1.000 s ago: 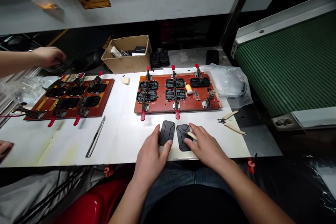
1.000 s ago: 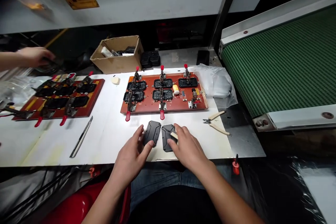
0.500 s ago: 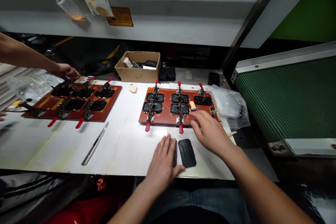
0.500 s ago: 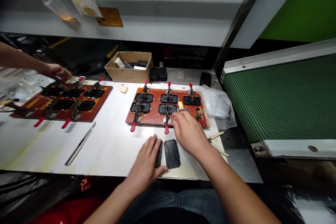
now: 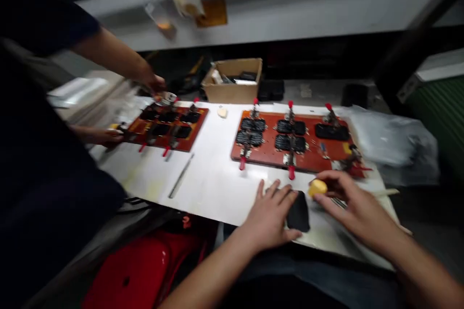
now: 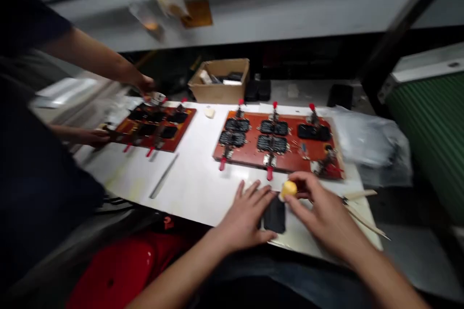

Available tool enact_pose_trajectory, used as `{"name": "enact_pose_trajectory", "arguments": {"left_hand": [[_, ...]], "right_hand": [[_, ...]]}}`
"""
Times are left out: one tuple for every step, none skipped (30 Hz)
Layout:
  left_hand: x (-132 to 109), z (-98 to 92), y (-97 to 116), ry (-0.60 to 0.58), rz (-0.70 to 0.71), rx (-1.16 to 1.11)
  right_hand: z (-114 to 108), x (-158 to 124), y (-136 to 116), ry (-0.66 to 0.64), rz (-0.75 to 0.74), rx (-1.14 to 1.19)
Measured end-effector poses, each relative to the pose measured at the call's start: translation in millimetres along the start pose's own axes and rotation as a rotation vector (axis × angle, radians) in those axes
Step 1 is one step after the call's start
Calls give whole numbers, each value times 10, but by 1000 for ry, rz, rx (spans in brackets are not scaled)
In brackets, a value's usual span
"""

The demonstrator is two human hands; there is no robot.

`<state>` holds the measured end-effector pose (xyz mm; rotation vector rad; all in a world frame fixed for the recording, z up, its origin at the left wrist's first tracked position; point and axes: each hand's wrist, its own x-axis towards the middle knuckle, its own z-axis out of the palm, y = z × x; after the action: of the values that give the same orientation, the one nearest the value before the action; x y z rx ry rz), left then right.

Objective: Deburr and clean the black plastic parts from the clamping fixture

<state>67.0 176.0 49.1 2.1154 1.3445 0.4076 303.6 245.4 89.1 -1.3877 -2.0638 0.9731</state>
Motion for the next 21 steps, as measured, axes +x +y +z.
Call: {"name": "enact_pose_trajectory", "arguments": {"left_hand": [[0,-25,-6,-15,-6,21],[8,-48,-20,-21,-8,39],[21,-65,-40,-27,-2,50],[38,-75,-63,-30,10,58],[54,-77,-83,-29,23,62],[66,-73,-96,-26,36,63],[74,-63,-103,-19,43,62],[80,-50,-104,-11,46,61],[83,-36,-100,0,46,59],[86,-24,-95,9,42,57],[89,-14,-90,18,37,54],[92,-7,-85,25,31,52],[96,-3,-81,31,26,49],[100,-2,-78,33,22,46],[103,-3,-76,34,17,42],[107,-6,-75,34,12,36],[109,-10,-73,33,10,30],[111,-15,-72,31,7,24],[112,-20,-70,30,7,17],[113,-24,-68,28,7,9],[114,-27,-67,29,7,1]], "right_hand": [[96,-221,9,-5,-17,26],[196,-397,24,-6,-33,28],[291,-526,50,2,-50,14],[373,-616,85,18,-68,-5],[435,-674,125,44,-85,-23],[476,-707,164,75,-99,-39],[498,-722,195,99,-112,-53],[505,-720,216,107,-129,-64],[503,-705,225,99,-152,-73],[499,-679,224,80,-177,-80],[496,-644,216,57,-202,-85],[498,-605,203,37,-225,-90],[503,-565,190,30,-246,-95],[510,-530,179,35,-261,-100],[512,-505,171,45,-270,-102],[507,-492,165,43,-272,-99],[491,-491,162,22,-267,-92],[466,-498,159,-18,-255,-82],[433,-508,155,-70,-237,-72],[398,-514,150,-125,-218,-66],[368,-512,142,-170,-208,-64]]}}
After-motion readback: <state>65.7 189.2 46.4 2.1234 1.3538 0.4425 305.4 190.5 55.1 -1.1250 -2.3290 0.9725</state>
